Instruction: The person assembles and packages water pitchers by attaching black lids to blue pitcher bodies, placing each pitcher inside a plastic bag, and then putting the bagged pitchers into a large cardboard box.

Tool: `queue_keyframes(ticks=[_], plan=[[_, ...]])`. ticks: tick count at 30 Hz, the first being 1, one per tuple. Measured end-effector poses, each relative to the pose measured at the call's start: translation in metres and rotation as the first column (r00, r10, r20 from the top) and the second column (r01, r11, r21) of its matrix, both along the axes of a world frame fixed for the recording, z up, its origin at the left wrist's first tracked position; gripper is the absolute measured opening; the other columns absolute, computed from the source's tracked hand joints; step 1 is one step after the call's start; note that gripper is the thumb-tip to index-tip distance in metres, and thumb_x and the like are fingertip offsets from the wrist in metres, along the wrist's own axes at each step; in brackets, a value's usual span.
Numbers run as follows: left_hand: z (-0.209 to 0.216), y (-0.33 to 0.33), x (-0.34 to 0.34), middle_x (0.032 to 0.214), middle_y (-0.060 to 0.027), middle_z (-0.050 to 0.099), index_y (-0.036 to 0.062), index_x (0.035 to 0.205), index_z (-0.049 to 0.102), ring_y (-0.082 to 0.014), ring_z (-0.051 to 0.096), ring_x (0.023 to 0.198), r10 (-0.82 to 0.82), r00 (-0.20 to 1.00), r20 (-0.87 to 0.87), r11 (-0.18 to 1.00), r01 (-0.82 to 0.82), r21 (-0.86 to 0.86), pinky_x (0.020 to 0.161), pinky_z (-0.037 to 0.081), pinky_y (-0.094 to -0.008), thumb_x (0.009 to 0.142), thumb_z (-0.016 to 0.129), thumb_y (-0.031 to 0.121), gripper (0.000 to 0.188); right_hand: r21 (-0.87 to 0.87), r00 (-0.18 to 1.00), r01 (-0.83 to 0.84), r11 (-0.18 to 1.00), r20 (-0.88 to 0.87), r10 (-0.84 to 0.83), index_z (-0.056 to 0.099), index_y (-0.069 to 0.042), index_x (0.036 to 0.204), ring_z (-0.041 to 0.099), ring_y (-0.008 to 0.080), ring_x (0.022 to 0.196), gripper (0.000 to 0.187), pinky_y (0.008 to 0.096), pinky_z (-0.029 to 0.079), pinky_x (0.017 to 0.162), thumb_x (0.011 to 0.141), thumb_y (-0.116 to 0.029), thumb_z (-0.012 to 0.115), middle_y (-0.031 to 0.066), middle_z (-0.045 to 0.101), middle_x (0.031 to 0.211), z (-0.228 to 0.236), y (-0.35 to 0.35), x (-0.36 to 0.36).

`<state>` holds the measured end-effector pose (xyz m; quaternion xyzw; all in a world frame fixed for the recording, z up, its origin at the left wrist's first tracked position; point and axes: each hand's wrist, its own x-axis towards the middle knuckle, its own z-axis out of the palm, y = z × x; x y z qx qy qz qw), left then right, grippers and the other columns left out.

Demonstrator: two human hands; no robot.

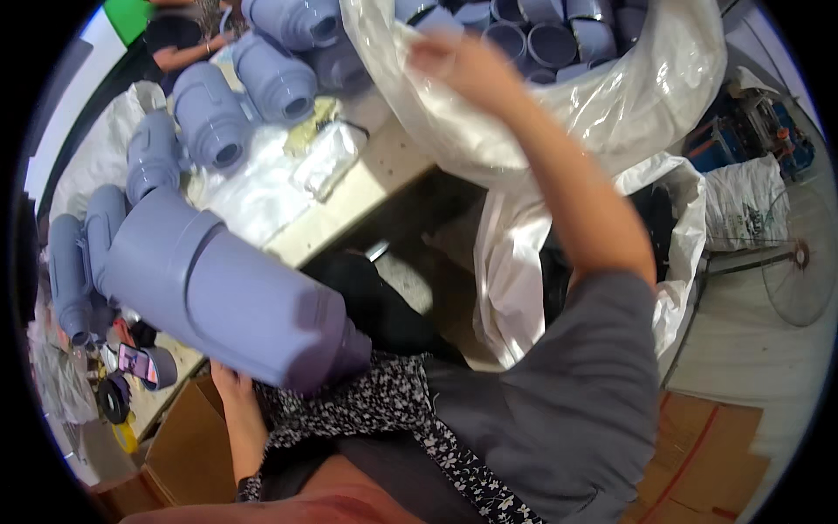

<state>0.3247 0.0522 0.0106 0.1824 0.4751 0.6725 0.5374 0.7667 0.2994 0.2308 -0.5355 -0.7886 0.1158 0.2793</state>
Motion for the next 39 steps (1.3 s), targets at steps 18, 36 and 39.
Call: queue_keyframes(ticks=[18, 36, 39], plan=[[0.004, -0.023, 0.022, 0.100, -0.0030, 0.056, 0.0131, 0.117, 0.045, -0.0096, 0.051, 0.073, -0.025, 0.979, 0.203, 0.988, 0.055, -0.147, 0.048, 0.039, -0.0168, 0.089, 0.052, 0.042, 0.042, -0.312, 0.280, 0.303, 0.900, -0.874, -0.397, 0.049, 0.001, 0.115, 0.058, 0.0220, 0.095, 0.036, 0.0341, 0.048, 0.081, 0.086, -0.018, 0.058, 0.0099, 0.059, 0.101, -0.067, 0.144, 0.049], [0.039, -0.017, -0.009, 0.120, -0.0121, 0.050, 0.0061, 0.116, 0.042, -0.0164, 0.055, 0.084, -0.118, 0.904, -0.411, 0.988, 0.148, 0.041, 0.059, 0.044, -0.0260, 0.089, 0.056, 0.016, 0.032, 0.199, 0.785, -0.442, 0.875, -0.385, 0.485, 0.059, -0.006, 0.093, 0.053, 0.0272, 0.100, 0.022, 0.0396, 0.043, 0.086, 0.074, -0.016, 0.064, 0.0098, 0.058, 0.097, -0.235, -0.200, -0.073], [0.023, -0.019, 0.010, 0.133, -0.0178, 0.042, 0.0040, 0.117, 0.042, -0.0167, 0.057, 0.079, -0.223, 0.835, -0.503, 0.973, 0.224, -0.059, 0.056, 0.043, -0.0229, 0.090, 0.053, 0.012, 0.031, -0.374, 0.479, 0.382, 0.845, -0.702, -0.527, 0.056, -0.001, 0.107, 0.051, 0.0322, 0.099, 0.033, 0.0372, 0.042, 0.086, 0.077, -0.012, 0.064, 0.0181, 0.053, 0.104, -0.216, -0.197, 0.013]])
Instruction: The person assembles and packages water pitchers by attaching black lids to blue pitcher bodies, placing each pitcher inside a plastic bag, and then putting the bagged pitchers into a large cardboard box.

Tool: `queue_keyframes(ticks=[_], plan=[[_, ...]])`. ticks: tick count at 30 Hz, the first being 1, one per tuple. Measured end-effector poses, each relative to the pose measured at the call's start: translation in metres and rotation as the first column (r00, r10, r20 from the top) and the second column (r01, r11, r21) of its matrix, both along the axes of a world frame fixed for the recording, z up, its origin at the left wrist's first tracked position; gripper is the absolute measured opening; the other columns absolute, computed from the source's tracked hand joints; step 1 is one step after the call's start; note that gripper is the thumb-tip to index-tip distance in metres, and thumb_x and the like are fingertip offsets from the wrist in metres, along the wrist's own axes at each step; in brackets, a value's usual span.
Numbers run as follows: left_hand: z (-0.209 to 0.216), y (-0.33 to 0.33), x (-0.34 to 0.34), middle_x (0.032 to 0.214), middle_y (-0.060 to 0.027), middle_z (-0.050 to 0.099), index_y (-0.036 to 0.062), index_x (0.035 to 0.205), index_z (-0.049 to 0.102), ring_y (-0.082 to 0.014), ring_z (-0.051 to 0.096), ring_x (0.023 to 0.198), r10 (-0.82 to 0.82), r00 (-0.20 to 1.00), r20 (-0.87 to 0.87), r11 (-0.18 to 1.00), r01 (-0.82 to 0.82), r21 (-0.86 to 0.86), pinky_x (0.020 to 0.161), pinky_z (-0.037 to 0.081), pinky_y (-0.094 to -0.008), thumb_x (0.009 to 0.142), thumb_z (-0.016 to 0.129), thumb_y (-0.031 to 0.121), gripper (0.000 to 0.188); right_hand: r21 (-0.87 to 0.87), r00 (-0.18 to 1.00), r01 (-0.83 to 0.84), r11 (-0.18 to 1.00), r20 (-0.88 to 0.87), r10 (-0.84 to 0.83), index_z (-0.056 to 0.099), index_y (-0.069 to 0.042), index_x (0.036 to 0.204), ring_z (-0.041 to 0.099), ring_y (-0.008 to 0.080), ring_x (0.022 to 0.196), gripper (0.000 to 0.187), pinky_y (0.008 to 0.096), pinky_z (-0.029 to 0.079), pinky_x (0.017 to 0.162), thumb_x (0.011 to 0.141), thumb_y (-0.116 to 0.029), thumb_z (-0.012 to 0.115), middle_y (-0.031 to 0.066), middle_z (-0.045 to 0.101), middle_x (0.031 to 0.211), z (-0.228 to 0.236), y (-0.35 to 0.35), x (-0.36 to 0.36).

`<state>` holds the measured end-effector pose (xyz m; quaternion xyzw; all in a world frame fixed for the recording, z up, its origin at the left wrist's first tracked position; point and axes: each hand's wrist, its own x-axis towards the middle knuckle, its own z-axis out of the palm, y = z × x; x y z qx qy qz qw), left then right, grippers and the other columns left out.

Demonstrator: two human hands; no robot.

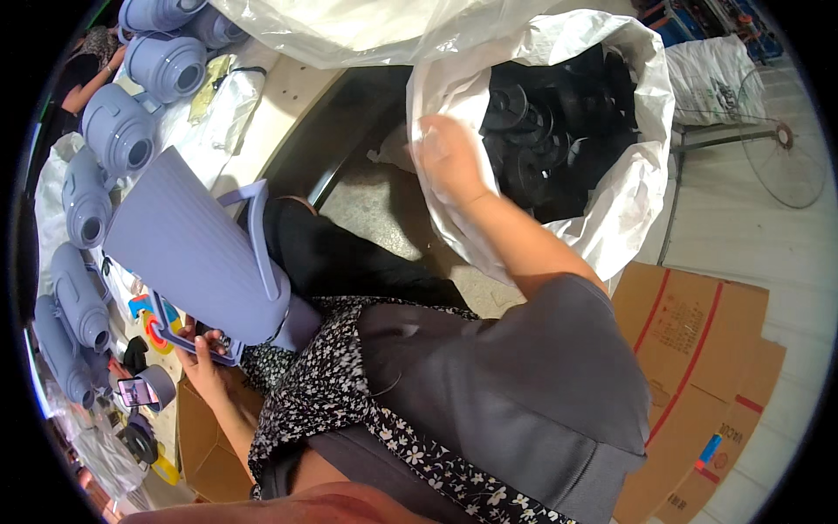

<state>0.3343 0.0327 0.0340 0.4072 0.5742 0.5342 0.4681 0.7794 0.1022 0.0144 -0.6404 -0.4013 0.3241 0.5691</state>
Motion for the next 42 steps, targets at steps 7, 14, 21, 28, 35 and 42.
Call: queue_keyframes(ticks=[7, 14, 21, 28, 35, 42], plan=[[0.012, 0.022, 0.014, 0.135, -0.0184, 0.038, 0.0040, 0.117, 0.042, -0.0150, 0.055, 0.084, -0.044, 0.996, 0.075, 0.999, 0.044, 0.004, 0.062, 0.048, -0.0240, 0.086, 0.060, 0.016, 0.038, -0.616, 0.698, 0.508, 0.602, 0.704, 0.132, 0.041, -0.002, 0.128, 0.049, 0.0390, 0.110, 0.072, 0.0420, 0.039, 0.094, 0.073, -0.039, 0.069, 0.0246, 0.052, 0.117, -0.181, -0.103, 0.201], [0.032, 0.010, 0.005, 0.129, -0.0166, 0.042, 0.0018, 0.117, 0.043, -0.0140, 0.053, 0.085, -0.191, 0.980, 0.062, 0.980, 0.194, -0.047, 0.070, 0.050, -0.0283, 0.084, 0.063, 0.016, 0.041, -0.083, 0.835, 0.432, 0.898, 0.411, -0.364, 0.041, 0.004, 0.128, 0.050, 0.0279, 0.112, 0.062, 0.0316, 0.036, 0.095, 0.083, -0.033, 0.063, 0.0223, 0.051, 0.122, -0.025, -0.025, 0.151], [0.059, 0.006, 0.049, 0.110, -0.0109, 0.058, 0.0009, 0.124, 0.047, -0.0201, 0.055, 0.100, -0.533, 0.772, -0.347, 0.843, 0.520, -0.137, 0.087, 0.042, -0.0305, 0.075, 0.066, 0.011, 0.054, 0.535, 0.803, -0.501, 0.681, 0.580, 0.135, 0.042, 0.001, 0.128, 0.054, 0.0239, 0.098, 0.082, 0.0357, 0.043, 0.086, 0.067, -0.040, 0.077, 0.0146, 0.054, 0.112, 0.140, 0.007, 0.032], [0.066, 0.002, 0.044, 0.116, -0.0164, 0.054, 0.0017, 0.123, 0.049, -0.0256, 0.051, 0.111, -0.478, 0.823, -0.306, 0.876, 0.473, -0.095, 0.094, 0.039, -0.0325, 0.072, 0.067, 0.006, 0.054, 0.130, 0.367, -0.869, 0.477, 0.817, 0.445, 0.056, -0.003, 0.118, 0.053, 0.0304, 0.085, 0.065, 0.0367, 0.042, 0.077, 0.069, -0.044, 0.069, 0.0152, 0.057, 0.096, 0.161, 0.050, -0.062], [0.050, 0.014, 0.026, 0.113, -0.0113, 0.056, 0.0024, 0.120, 0.051, -0.0203, 0.052, 0.105, -0.495, 0.822, -0.280, 0.837, 0.538, 0.101, 0.091, 0.040, -0.0313, 0.076, 0.068, 0.004, 0.048, 0.123, 0.445, -0.843, 0.524, 0.707, 0.549, 0.058, -0.002, 0.115, 0.054, 0.0282, 0.083, 0.053, 0.0346, 0.042, 0.073, 0.071, -0.031, 0.068, 0.0138, 0.058, 0.092, 0.157, 0.043, -0.075], [0.052, 0.009, 0.039, 0.100, -0.0113, 0.059, 0.0020, 0.110, 0.053, -0.0214, 0.056, 0.092, -0.479, 0.844, -0.240, 0.873, 0.431, -0.229, 0.083, 0.044, -0.0325, 0.074, 0.069, 0.011, 0.041, 0.000, 0.452, -0.834, 0.552, 0.574, 0.683, 0.059, -0.003, 0.112, 0.052, 0.0253, 0.078, 0.046, 0.0320, 0.039, 0.070, 0.072, -0.026, 0.067, 0.0111, 0.054, 0.084, 0.153, 0.045, -0.080]])
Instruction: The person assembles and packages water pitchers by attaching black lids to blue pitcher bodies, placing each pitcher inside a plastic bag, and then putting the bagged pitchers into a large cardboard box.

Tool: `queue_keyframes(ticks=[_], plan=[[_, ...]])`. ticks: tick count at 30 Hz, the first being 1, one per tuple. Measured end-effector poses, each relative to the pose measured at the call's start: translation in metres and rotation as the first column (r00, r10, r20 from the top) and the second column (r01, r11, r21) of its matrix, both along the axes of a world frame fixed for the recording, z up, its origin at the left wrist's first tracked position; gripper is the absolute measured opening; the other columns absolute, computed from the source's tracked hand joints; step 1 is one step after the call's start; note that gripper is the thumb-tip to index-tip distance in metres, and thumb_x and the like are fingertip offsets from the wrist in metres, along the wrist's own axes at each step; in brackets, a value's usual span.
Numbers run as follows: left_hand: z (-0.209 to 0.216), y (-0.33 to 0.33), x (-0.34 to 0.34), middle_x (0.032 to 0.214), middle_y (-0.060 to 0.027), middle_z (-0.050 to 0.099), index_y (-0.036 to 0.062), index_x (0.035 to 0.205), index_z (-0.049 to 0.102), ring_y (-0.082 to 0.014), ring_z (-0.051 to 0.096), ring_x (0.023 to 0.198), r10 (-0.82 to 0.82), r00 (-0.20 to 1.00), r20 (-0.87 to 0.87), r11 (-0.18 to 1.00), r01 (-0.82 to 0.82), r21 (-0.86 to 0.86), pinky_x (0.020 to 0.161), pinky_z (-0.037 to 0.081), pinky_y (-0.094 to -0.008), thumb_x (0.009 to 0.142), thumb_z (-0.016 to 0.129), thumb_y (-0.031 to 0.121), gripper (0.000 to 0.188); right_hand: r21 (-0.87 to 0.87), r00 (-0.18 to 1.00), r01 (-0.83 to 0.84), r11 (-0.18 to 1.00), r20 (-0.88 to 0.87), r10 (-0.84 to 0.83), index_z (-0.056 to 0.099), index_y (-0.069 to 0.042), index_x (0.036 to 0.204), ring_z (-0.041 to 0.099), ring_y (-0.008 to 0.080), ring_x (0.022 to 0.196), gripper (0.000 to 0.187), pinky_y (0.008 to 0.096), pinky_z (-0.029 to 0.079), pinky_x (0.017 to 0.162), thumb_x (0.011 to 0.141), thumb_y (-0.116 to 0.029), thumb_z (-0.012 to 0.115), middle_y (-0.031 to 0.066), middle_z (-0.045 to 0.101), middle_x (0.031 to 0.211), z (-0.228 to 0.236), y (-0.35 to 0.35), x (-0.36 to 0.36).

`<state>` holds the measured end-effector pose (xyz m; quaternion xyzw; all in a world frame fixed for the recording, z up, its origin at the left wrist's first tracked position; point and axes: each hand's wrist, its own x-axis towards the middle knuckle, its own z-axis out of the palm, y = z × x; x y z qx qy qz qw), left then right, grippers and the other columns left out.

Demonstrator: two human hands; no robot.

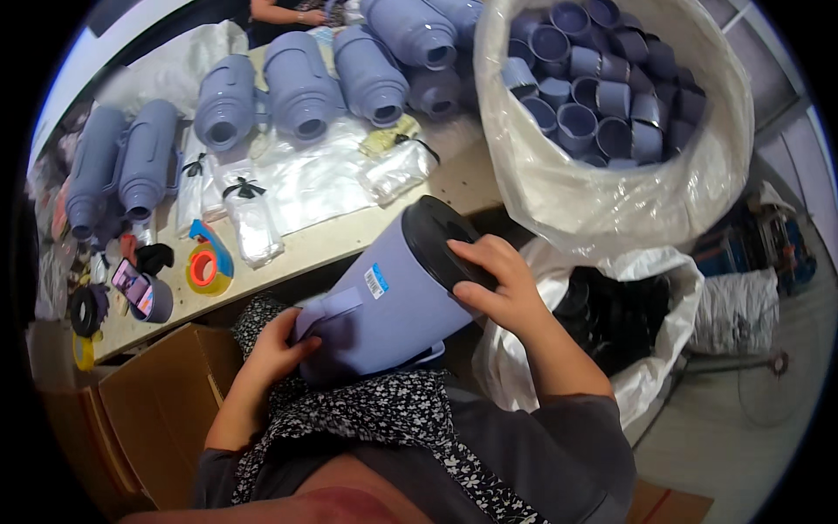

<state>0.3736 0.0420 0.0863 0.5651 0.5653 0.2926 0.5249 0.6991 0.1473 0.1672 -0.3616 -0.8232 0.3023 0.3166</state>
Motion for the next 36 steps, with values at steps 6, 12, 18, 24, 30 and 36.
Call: queue_keyframes(ticks=[6, 12, 18, 24, 30, 36], plan=[[0.022, -0.022, 0.030, 0.092, -0.0211, 0.059, -0.0005, 0.106, 0.050, -0.0348, 0.059, 0.085, -0.384, 0.912, -0.141, 0.909, 0.401, 0.117, 0.072, 0.047, -0.0378, 0.078, 0.068, 0.026, 0.043, -0.179, 0.982, 0.153, 0.972, -0.086, -0.171, 0.056, -0.004, 0.116, 0.051, 0.0200, 0.085, 0.043, 0.0297, 0.040, 0.078, 0.080, -0.026, 0.062, 0.0094, 0.053, 0.090, -0.020, 0.002, -0.005], [0.012, -0.010, -0.004, 0.096, -0.0171, 0.061, 0.0007, 0.108, 0.050, -0.0281, 0.060, 0.087, -0.084, 0.977, 0.198, 0.993, 0.098, -0.065, 0.075, 0.047, -0.0341, 0.079, 0.067, 0.021, 0.040, 0.090, 0.993, -0.109, 0.990, -0.037, 0.113, 0.055, -0.002, 0.117, 0.051, 0.0283, 0.107, 0.044, 0.0333, 0.038, 0.092, 0.084, -0.031, 0.056, 0.0159, 0.054, 0.112, 0.003, 0.027, -0.009], [0.034, -0.024, 0.050, 0.098, -0.0194, 0.060, 0.0021, 0.109, 0.051, -0.0349, 0.058, 0.095, -0.423, 0.902, -0.089, 0.898, 0.431, 0.092, 0.080, 0.046, -0.0364, 0.081, 0.062, 0.016, 0.034, -0.023, 0.999, -0.025, 0.999, -0.031, 0.024, 0.062, 0.001, 0.104, 0.055, 0.0260, 0.096, 0.033, 0.0342, 0.039, 0.088, 0.089, -0.026, 0.048, 0.0132, 0.060, 0.100, 0.032, 0.043, -0.086], [-0.006, 0.016, -0.017, 0.096, -0.0162, 0.061, 0.0023, 0.116, 0.052, -0.0252, 0.058, 0.092, 0.157, 0.986, 0.055, 0.910, -0.166, 0.380, 0.083, 0.044, -0.0353, 0.088, 0.054, 0.025, 0.036, 0.006, 0.800, -0.189, 0.982, -0.579, 0.157, 0.062, 0.002, 0.081, 0.054, 0.0294, 0.093, 0.033, 0.0418, 0.038, 0.087, 0.089, -0.026, 0.048, 0.0152, 0.062, 0.089, -0.045, 0.069, -0.017], [-0.034, 0.035, -0.031, 0.130, -0.0154, 0.043, -0.0057, 0.128, 0.039, -0.0244, 0.042, 0.118, 0.346, 0.714, 0.609, 0.827, -0.538, 0.162, 0.103, 0.030, -0.0351, 0.097, 0.031, 0.038, 0.054, 0.147, 0.775, -0.394, 0.907, -0.477, 0.414, 0.058, -0.004, 0.063, 0.055, 0.0272, 0.078, 0.040, 0.0447, 0.037, 0.086, 0.086, -0.035, 0.048, 0.0163, 0.065, 0.075, -0.023, 0.042, -0.033], [-0.047, 0.051, 0.001, 0.128, -0.0177, 0.045, -0.0052, 0.127, 0.040, -0.0240, 0.045, 0.117, 0.059, 0.925, 0.376, 0.919, -0.197, 0.341, 0.100, 0.035, -0.0348, 0.096, 0.037, 0.027, 0.045, 0.169, 0.617, -0.638, 0.751, -0.471, 0.630, 0.058, -0.006, 0.058, 0.055, 0.0243, 0.074, 0.040, 0.0396, 0.038, 0.084, 0.088, -0.032, 0.049, 0.0129, 0.066, 0.073, -0.012, 0.063, -0.052]])
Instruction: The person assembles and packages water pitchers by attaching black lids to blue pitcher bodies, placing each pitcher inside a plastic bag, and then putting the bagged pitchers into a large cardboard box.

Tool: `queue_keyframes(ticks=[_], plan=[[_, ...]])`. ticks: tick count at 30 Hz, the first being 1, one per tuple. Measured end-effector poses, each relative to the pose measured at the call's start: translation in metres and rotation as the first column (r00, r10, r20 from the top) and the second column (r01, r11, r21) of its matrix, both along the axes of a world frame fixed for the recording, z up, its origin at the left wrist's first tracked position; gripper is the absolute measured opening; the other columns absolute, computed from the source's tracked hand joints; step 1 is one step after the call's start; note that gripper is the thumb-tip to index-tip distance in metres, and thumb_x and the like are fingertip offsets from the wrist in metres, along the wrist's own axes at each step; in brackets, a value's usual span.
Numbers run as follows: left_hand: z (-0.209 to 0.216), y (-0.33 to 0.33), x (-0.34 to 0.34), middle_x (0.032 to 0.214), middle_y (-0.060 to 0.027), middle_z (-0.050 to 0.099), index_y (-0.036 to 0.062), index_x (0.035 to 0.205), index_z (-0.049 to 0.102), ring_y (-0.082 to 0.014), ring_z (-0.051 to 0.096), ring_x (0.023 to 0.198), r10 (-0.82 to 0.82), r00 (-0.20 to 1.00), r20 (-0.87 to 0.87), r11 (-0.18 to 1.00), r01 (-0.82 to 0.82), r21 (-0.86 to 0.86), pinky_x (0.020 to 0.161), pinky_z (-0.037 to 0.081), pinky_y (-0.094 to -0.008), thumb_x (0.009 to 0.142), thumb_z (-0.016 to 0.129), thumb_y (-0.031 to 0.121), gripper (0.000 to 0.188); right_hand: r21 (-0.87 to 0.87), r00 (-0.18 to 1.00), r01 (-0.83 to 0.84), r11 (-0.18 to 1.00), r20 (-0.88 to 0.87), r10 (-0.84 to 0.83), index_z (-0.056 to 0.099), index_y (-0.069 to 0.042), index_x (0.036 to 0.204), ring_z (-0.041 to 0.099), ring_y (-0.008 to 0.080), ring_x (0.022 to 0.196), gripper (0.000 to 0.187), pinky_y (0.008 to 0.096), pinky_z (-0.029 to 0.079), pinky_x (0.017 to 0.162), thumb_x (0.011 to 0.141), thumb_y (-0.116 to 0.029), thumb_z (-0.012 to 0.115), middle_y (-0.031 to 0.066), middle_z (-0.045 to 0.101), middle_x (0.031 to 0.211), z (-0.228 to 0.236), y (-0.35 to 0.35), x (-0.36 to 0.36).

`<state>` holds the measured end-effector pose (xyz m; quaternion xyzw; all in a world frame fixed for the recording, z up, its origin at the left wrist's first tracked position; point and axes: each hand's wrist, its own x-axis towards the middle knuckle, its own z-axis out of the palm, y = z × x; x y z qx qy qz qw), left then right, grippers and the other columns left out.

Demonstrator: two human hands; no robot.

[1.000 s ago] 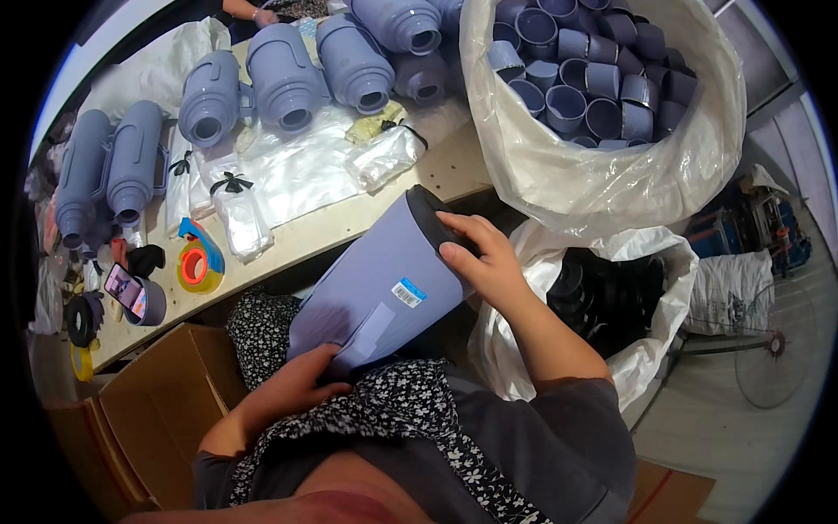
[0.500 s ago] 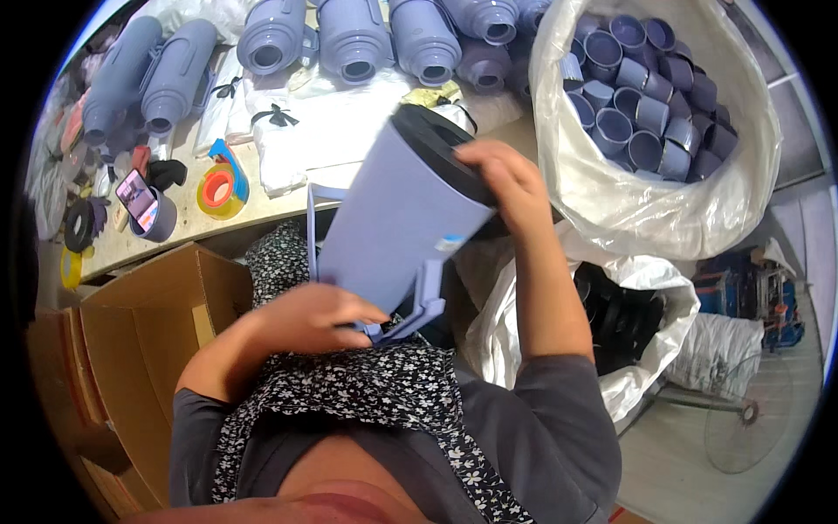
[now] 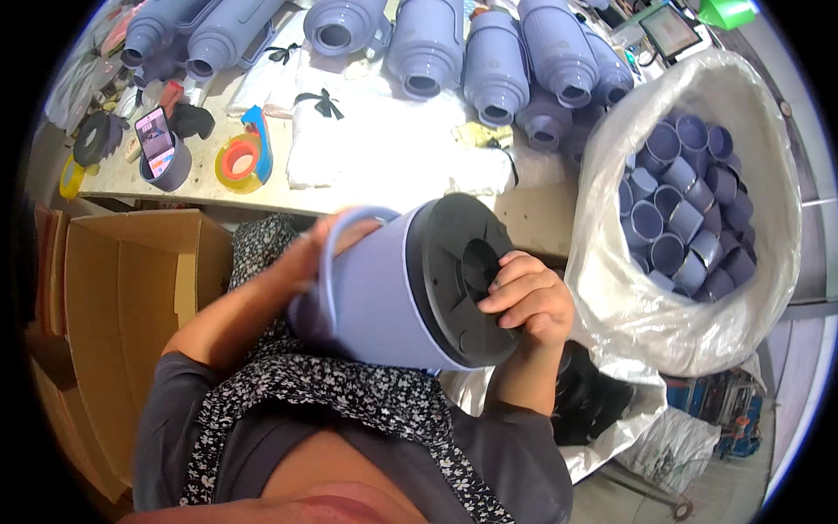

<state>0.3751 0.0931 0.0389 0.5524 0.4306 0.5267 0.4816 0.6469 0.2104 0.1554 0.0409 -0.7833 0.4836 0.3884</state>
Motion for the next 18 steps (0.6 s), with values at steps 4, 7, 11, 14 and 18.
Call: queue_keyframes(ticks=[4, 7, 11, 14, 18], plan=[[0.016, -0.001, 0.003, 0.128, -0.0164, 0.046, -0.0052, 0.130, 0.038, -0.0227, 0.041, 0.120, -0.149, 0.976, 0.156, 0.976, 0.171, -0.133, 0.102, 0.028, -0.0341, 0.087, 0.034, 0.064, 0.082, -0.375, 0.968, 0.234, 0.897, 0.003, -0.252, 0.062, -0.003, 0.080, 0.055, 0.0220, 0.090, 0.018, 0.0316, 0.040, 0.083, 0.088, -0.016, 0.051, 0.0120, 0.062, 0.092, -0.038, 0.081, -0.031], [-0.003, -0.001, 0.004, 0.127, -0.0170, 0.047, -0.0036, 0.130, 0.038, -0.0237, 0.041, 0.120, -0.118, 0.974, 0.192, 0.983, 0.143, -0.119, 0.102, 0.028, -0.0353, 0.084, 0.035, 0.067, 0.085, 0.262, 0.855, 0.372, 0.890, 0.277, -0.439, 0.061, -0.003, 0.086, 0.053, 0.0244, 0.101, 0.009, 0.0339, 0.038, 0.091, 0.081, -0.010, 0.059, 0.0111, 0.059, 0.102, -0.107, 0.144, -0.113], [0.001, 0.004, -0.003, 0.128, -0.0176, 0.046, -0.0026, 0.130, 0.038, -0.0244, 0.041, 0.121, -0.085, 0.985, 0.151, 0.982, 0.108, -0.155, 0.102, 0.027, -0.0359, 0.084, 0.037, 0.067, 0.084, 0.443, 0.746, 0.506, 0.740, 0.206, -0.633, 0.061, -0.003, 0.078, 0.054, 0.0253, 0.090, 0.018, 0.0334, 0.041, 0.083, 0.080, -0.021, 0.063, 0.0122, 0.060, 0.086, -0.221, 0.169, -0.165], [0.010, 0.008, -0.005, 0.128, -0.0177, 0.046, -0.0027, 0.130, 0.038, -0.0246, 0.040, 0.121, -0.078, 0.986, 0.148, 0.982, 0.102, -0.161, 0.103, 0.027, -0.0361, 0.083, 0.037, 0.067, 0.084, 0.021, 0.632, 0.677, 0.736, 0.496, -0.595, 0.059, -0.003, 0.073, 0.053, 0.0240, 0.077, 0.027, 0.0312, 0.040, 0.077, 0.085, -0.028, 0.058, 0.0125, 0.058, 0.075, -0.219, 0.170, -0.174], [0.001, -0.009, -0.003, 0.129, -0.0176, 0.045, -0.0023, 0.130, 0.038, -0.0239, 0.040, 0.121, -0.047, 0.985, 0.167, 0.983, 0.075, -0.168, 0.102, 0.027, -0.0356, 0.083, 0.038, 0.067, 0.084, -0.338, 0.776, 0.531, 0.777, 0.561, -0.287, 0.058, -0.003, 0.073, 0.049, 0.0140, 0.068, 0.034, 0.0278, 0.040, 0.068, 0.092, -0.029, 0.049, 0.0049, 0.056, 0.072, -0.177, 0.124, -0.167]])
